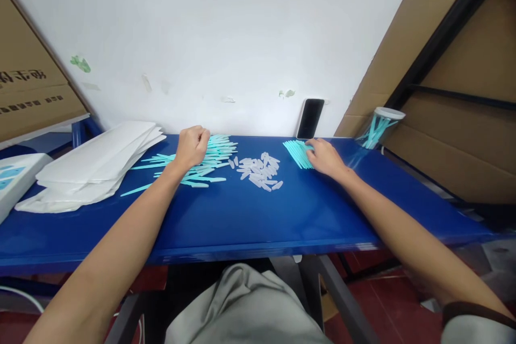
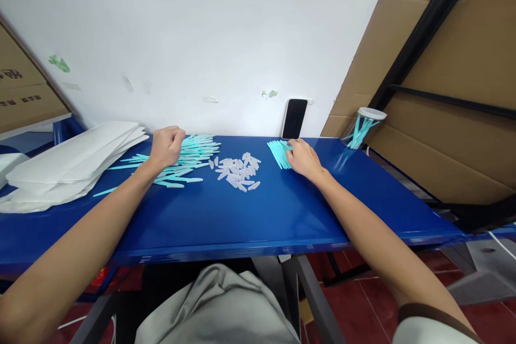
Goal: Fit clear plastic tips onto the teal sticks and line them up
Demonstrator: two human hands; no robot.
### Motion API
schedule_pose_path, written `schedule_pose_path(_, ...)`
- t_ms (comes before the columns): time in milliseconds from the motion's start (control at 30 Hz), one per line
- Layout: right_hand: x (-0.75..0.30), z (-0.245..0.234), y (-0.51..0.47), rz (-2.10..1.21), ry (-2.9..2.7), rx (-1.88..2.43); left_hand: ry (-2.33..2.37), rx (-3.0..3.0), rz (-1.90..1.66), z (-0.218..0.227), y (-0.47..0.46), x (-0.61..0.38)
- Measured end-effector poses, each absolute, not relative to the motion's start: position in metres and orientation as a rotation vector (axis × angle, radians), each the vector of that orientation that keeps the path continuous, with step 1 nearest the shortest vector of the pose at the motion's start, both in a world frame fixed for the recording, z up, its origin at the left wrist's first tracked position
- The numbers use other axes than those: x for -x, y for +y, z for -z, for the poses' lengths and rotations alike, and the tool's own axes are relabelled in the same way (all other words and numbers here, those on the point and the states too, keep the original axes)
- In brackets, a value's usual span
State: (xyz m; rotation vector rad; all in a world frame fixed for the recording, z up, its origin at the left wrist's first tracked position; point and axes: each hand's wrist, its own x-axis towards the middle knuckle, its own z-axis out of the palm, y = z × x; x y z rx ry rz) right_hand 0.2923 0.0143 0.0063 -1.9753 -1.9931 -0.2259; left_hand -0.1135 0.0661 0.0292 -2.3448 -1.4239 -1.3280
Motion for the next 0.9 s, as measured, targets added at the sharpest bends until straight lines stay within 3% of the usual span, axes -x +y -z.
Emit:
schedule_pose_path(233,-0.2895,-0.0045,0.0147,0.231,-2.003,2.007,-1.640,2.386,0.964,-0.0325,0.0587,0.1014)
schedule_pose_path(900,-0.2914,0.0001,0.0198,0.115,-2.072,1.930,-1.552,2.523,0.760,-0.0231,0.0596,0.1042)
